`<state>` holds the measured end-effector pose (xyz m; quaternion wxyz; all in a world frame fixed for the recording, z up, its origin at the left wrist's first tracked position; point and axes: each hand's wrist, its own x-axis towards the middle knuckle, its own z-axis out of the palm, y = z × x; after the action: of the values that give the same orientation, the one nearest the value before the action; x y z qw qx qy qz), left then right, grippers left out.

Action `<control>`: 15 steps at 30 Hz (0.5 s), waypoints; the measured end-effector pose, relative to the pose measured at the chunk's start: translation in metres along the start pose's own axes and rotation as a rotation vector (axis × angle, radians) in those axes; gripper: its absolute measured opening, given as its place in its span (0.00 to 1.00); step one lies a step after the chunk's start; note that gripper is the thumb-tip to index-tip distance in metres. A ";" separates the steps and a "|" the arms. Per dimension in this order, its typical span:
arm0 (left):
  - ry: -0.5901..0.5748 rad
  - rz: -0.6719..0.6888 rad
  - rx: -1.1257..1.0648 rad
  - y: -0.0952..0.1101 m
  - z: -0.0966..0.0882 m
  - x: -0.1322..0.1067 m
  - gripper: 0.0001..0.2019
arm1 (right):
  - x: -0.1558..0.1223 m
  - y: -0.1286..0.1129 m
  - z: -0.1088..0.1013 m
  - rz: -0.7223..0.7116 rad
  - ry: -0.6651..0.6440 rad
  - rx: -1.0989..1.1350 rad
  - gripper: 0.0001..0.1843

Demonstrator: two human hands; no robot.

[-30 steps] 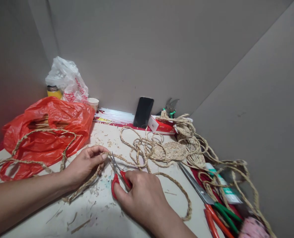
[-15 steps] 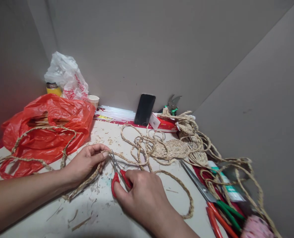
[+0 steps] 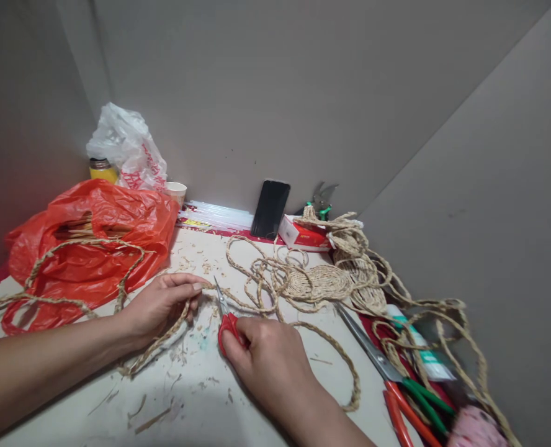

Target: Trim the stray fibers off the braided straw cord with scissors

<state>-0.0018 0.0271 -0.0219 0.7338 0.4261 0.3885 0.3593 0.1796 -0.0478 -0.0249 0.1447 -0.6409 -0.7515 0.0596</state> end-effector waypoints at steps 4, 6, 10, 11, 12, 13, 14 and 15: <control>-0.028 -0.062 -0.043 0.002 0.001 -0.003 0.10 | 0.006 0.005 0.001 0.064 -0.023 0.006 0.20; -0.065 -0.094 -0.059 0.002 0.002 -0.004 0.10 | 0.008 0.008 0.001 0.089 -0.015 0.028 0.20; -0.067 -0.119 -0.127 0.000 0.002 -0.002 0.11 | 0.007 0.008 -0.001 0.053 0.086 0.104 0.19; -0.041 -0.114 -0.144 0.000 0.002 -0.001 0.12 | 0.005 0.006 -0.002 0.025 0.106 0.114 0.19; -0.013 -0.105 -0.155 -0.001 0.002 0.000 0.12 | 0.004 0.004 -0.004 -0.003 0.116 0.113 0.18; 0.012 -0.090 -0.159 -0.001 0.001 0.000 0.13 | 0.002 0.002 -0.006 -0.024 0.116 0.099 0.18; 0.029 -0.073 -0.156 -0.001 0.001 0.001 0.13 | 0.001 0.000 -0.007 -0.032 0.108 0.075 0.17; 0.037 -0.052 -0.146 -0.001 0.001 0.001 0.14 | 0.000 -0.001 -0.008 -0.030 0.096 0.047 0.17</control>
<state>-0.0001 0.0267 -0.0228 0.7647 0.3547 0.3858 0.3751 0.1807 -0.0490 -0.0168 0.1964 -0.6280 -0.7517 0.0445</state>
